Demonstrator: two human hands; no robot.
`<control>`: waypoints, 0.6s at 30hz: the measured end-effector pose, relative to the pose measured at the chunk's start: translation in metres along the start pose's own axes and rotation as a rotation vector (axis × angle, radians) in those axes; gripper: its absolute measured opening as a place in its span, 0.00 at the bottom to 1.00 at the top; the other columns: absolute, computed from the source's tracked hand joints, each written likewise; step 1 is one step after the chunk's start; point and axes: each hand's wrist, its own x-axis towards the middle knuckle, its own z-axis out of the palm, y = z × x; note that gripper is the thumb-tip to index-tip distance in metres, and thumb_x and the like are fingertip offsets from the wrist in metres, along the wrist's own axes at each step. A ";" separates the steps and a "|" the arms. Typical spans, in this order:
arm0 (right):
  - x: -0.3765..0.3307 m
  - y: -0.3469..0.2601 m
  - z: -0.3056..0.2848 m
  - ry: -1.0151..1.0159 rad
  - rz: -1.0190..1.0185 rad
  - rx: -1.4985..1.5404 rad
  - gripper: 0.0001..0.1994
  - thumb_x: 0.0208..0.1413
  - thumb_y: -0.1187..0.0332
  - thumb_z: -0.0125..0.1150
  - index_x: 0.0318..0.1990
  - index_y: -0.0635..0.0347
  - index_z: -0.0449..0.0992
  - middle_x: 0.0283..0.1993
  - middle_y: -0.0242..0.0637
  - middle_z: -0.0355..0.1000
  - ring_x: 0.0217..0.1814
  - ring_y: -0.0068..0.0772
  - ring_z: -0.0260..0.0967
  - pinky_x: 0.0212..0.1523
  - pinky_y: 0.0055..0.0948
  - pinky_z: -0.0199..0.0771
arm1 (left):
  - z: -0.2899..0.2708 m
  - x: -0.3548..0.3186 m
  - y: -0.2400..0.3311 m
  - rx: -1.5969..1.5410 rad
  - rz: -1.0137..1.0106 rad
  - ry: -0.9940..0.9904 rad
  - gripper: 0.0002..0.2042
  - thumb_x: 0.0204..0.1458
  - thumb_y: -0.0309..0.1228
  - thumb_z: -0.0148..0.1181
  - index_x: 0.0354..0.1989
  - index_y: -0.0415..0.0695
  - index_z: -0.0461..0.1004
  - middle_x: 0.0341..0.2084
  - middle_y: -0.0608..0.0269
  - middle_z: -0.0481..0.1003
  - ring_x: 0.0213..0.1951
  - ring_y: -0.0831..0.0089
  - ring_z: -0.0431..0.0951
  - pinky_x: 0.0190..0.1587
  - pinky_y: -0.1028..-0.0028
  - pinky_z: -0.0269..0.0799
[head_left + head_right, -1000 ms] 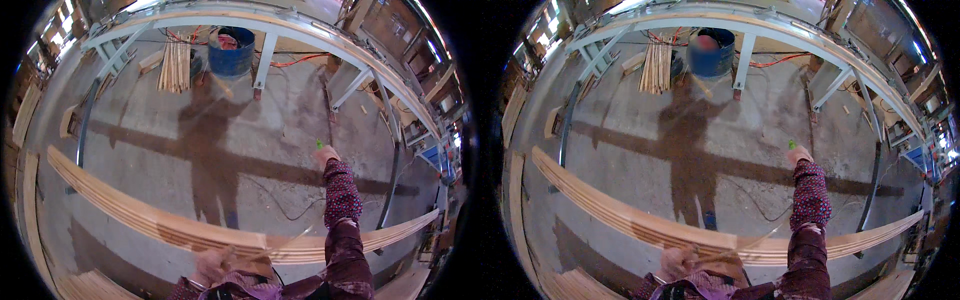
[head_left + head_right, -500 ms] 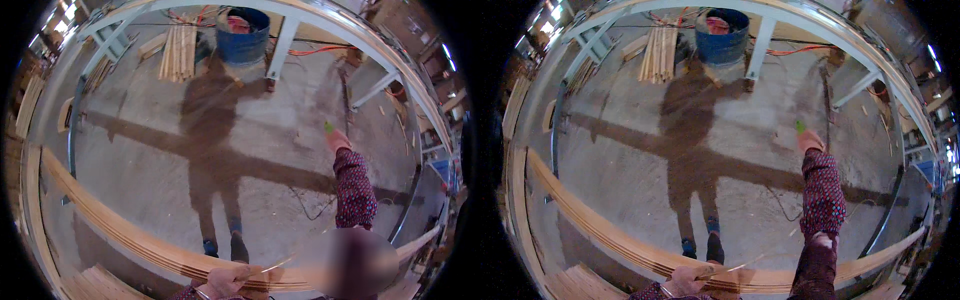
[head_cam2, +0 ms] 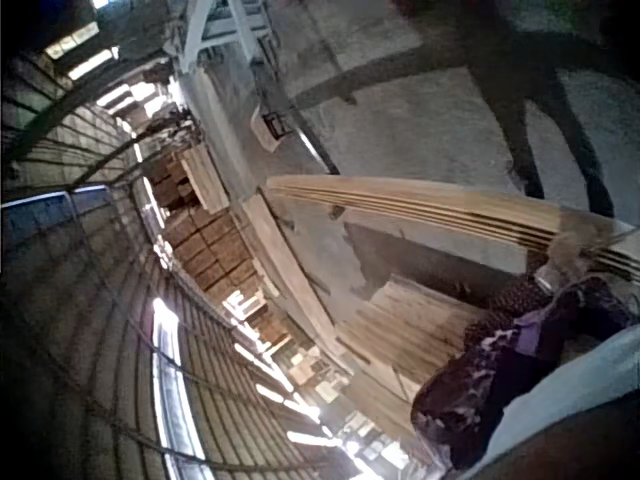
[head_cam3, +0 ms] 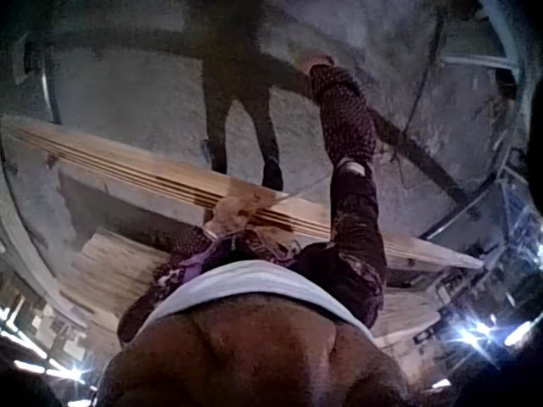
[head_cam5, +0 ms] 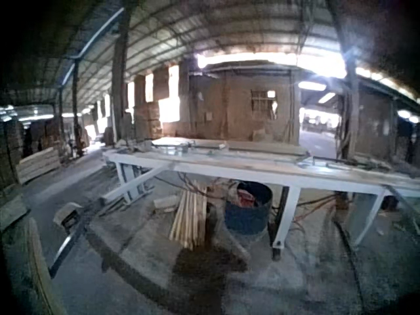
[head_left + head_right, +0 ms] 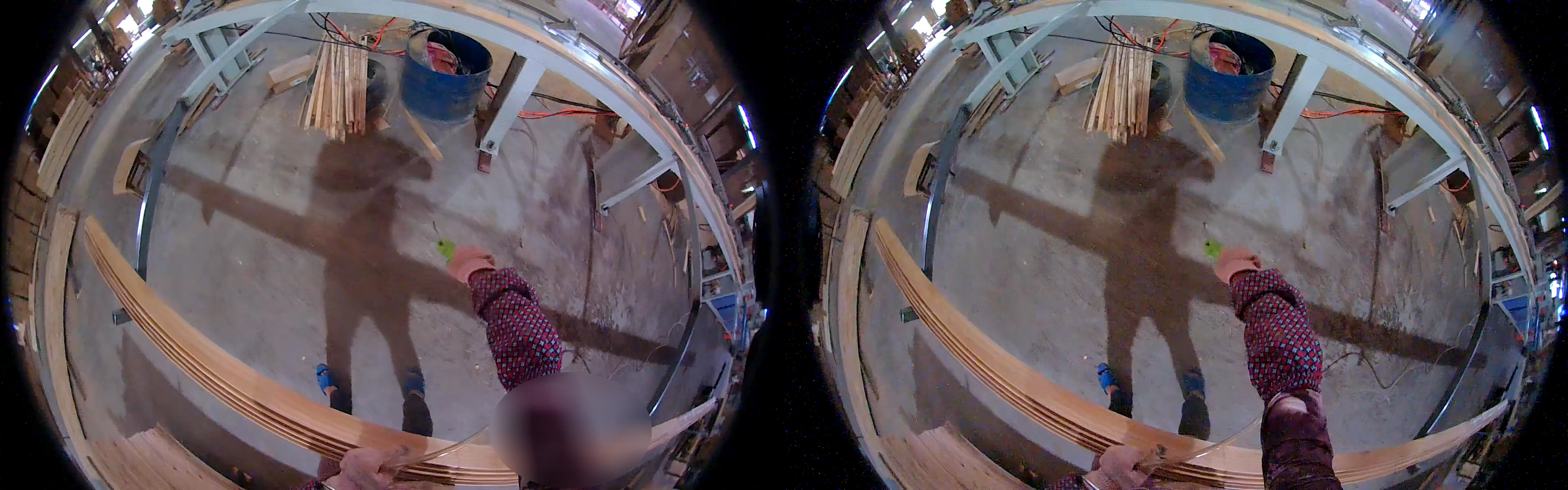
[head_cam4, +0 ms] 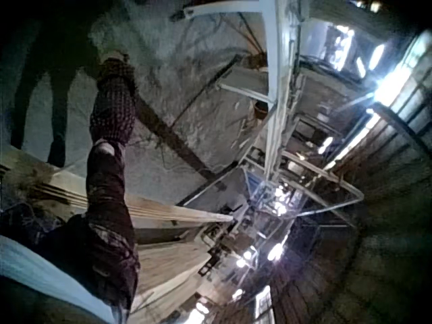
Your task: The person uses a green spray gun to clean a large industrial machine and the surrounding floor in a workshop. They move around the equipment, spraying the blue and white surfaces and the concrete floor to remove dust and debris.
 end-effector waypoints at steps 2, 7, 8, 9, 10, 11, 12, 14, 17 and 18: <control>0.014 -0.025 -0.010 -0.027 0.092 -0.064 0.19 0.53 0.58 0.48 0.46 0.59 0.76 0.48 0.46 0.74 0.51 0.51 0.72 0.43 0.64 0.67 | -0.012 -0.021 -0.024 0.150 0.015 0.121 0.10 0.47 0.32 0.60 0.36 0.42 0.77 0.25 0.57 0.76 0.26 0.59 0.76 0.30 0.63 0.74; 0.059 -0.071 -0.038 0.051 0.124 -0.093 0.20 0.52 0.58 0.47 0.47 0.59 0.76 0.49 0.50 0.73 0.54 0.55 0.70 0.46 0.64 0.66 | -0.104 -0.021 -0.056 -0.129 -0.192 -0.164 0.12 0.50 0.32 0.58 0.41 0.42 0.76 0.32 0.53 0.76 0.32 0.56 0.77 0.35 0.63 0.75; 0.061 -0.090 -0.048 0.101 0.128 -0.017 0.20 0.52 0.58 0.47 0.47 0.59 0.76 0.49 0.51 0.73 0.54 0.56 0.69 0.47 0.64 0.66 | -0.124 -0.016 -0.060 -0.203 -0.223 -0.159 0.13 0.51 0.33 0.58 0.44 0.42 0.75 0.35 0.52 0.77 0.35 0.56 0.77 0.37 0.63 0.75; 0.063 -0.110 -0.056 0.098 0.131 -0.030 0.20 0.52 0.58 0.48 0.47 0.60 0.76 0.50 0.51 0.73 0.54 0.56 0.69 0.48 0.62 0.67 | -0.140 -0.016 -0.066 -0.276 -0.252 -0.153 0.14 0.52 0.33 0.58 0.46 0.43 0.75 0.38 0.51 0.77 0.38 0.56 0.78 0.40 0.63 0.75; 0.058 -0.132 -0.070 0.093 0.136 -0.046 0.20 0.52 0.58 0.48 0.47 0.60 0.76 0.50 0.52 0.72 0.54 0.57 0.69 0.48 0.60 0.67 | -0.149 -0.023 -0.080 -0.282 -0.319 -0.170 0.16 0.51 0.36 0.58 0.47 0.44 0.74 0.37 0.52 0.77 0.37 0.56 0.78 0.39 0.63 0.75; 0.056 -0.151 -0.081 0.087 0.140 -0.063 0.21 0.51 0.58 0.48 0.47 0.60 0.76 0.50 0.52 0.72 0.55 0.57 0.69 0.49 0.59 0.67 | -0.155 -0.033 -0.096 -0.287 -0.388 -0.186 0.17 0.50 0.39 0.58 0.47 0.46 0.74 0.36 0.54 0.78 0.37 0.55 0.78 0.38 0.63 0.75; 0.058 -0.169 -0.089 0.109 0.124 -0.050 0.20 0.52 0.59 0.48 0.47 0.60 0.76 0.50 0.51 0.72 0.54 0.59 0.68 0.48 0.63 0.65 | -0.160 -0.043 -0.111 -0.294 -0.457 -0.201 0.19 0.50 0.42 0.58 0.48 0.47 0.74 0.35 0.55 0.78 0.37 0.55 0.79 0.37 0.63 0.75; 0.061 -0.191 -0.106 0.155 0.097 -0.024 0.19 0.53 0.59 0.49 0.46 0.60 0.77 0.50 0.49 0.73 0.53 0.63 0.68 0.45 0.70 0.62 | -0.165 -0.057 -0.133 -0.236 -0.462 -0.118 0.18 0.49 0.41 0.57 0.48 0.50 0.73 0.31 0.54 0.77 0.33 0.55 0.78 0.34 0.62 0.74; 0.082 -0.208 -0.121 0.198 0.117 -0.008 0.20 0.54 0.56 0.49 0.48 0.58 0.76 0.53 0.47 0.72 0.56 0.59 0.67 0.48 0.67 0.62 | -0.168 -0.069 -0.157 -0.161 -0.471 0.001 0.17 0.49 0.41 0.57 0.48 0.53 0.73 0.24 0.53 0.76 0.28 0.54 0.77 0.30 0.60 0.72; 0.087 -0.211 -0.128 0.212 0.126 0.005 0.20 0.54 0.56 0.49 0.48 0.58 0.76 0.53 0.47 0.71 0.56 0.58 0.67 0.47 0.68 0.62 | -0.171 -0.071 -0.160 -0.163 -0.479 0.009 0.18 0.48 0.41 0.57 0.48 0.52 0.73 0.25 0.53 0.76 0.29 0.54 0.77 0.30 0.60 0.72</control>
